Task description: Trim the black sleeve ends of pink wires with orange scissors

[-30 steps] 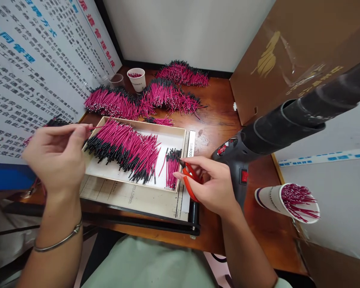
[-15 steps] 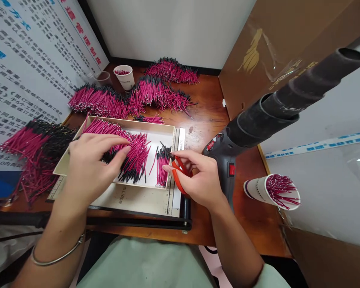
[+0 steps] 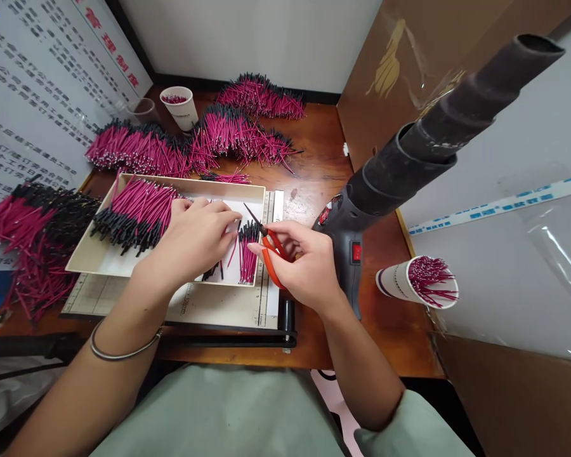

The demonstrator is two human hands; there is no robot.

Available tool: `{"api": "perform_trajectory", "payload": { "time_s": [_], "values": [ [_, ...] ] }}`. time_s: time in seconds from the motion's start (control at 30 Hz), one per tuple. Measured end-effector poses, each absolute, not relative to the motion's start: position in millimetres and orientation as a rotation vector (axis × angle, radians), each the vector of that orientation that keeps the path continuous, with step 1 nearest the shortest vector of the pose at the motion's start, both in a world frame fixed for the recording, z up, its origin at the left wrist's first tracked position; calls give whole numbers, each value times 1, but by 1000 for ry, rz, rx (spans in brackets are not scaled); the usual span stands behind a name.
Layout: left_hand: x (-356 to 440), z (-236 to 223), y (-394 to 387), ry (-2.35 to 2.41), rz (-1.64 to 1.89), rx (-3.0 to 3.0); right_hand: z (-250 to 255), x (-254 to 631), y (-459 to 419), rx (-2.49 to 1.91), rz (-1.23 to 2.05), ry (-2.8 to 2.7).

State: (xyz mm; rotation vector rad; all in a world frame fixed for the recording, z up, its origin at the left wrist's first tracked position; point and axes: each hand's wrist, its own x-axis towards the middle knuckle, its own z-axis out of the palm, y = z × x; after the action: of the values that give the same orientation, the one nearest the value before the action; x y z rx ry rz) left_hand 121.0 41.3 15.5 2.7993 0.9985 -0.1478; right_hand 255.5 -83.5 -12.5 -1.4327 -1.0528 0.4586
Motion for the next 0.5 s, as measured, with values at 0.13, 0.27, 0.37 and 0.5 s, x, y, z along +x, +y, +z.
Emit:
{"api": "perform_trajectory", "payload": {
  "time_s": [0.13, 0.27, 0.37, 0.5],
  "values": [
    [122, 14, 42, 1001, -152, 2789, -11, 255, -84, -1435, 465, -1042],
    [120, 15, 41, 1019, -130, 2743, -10, 255, -84, -1451, 477, -1033],
    [118, 17, 40, 1017, -93, 2690, -11, 255, -85, -1461, 481, -1016],
    [116, 18, 39, 1027, 7, 2605, -13, 256, -84, -1472, 487, -979]
  ]
}}
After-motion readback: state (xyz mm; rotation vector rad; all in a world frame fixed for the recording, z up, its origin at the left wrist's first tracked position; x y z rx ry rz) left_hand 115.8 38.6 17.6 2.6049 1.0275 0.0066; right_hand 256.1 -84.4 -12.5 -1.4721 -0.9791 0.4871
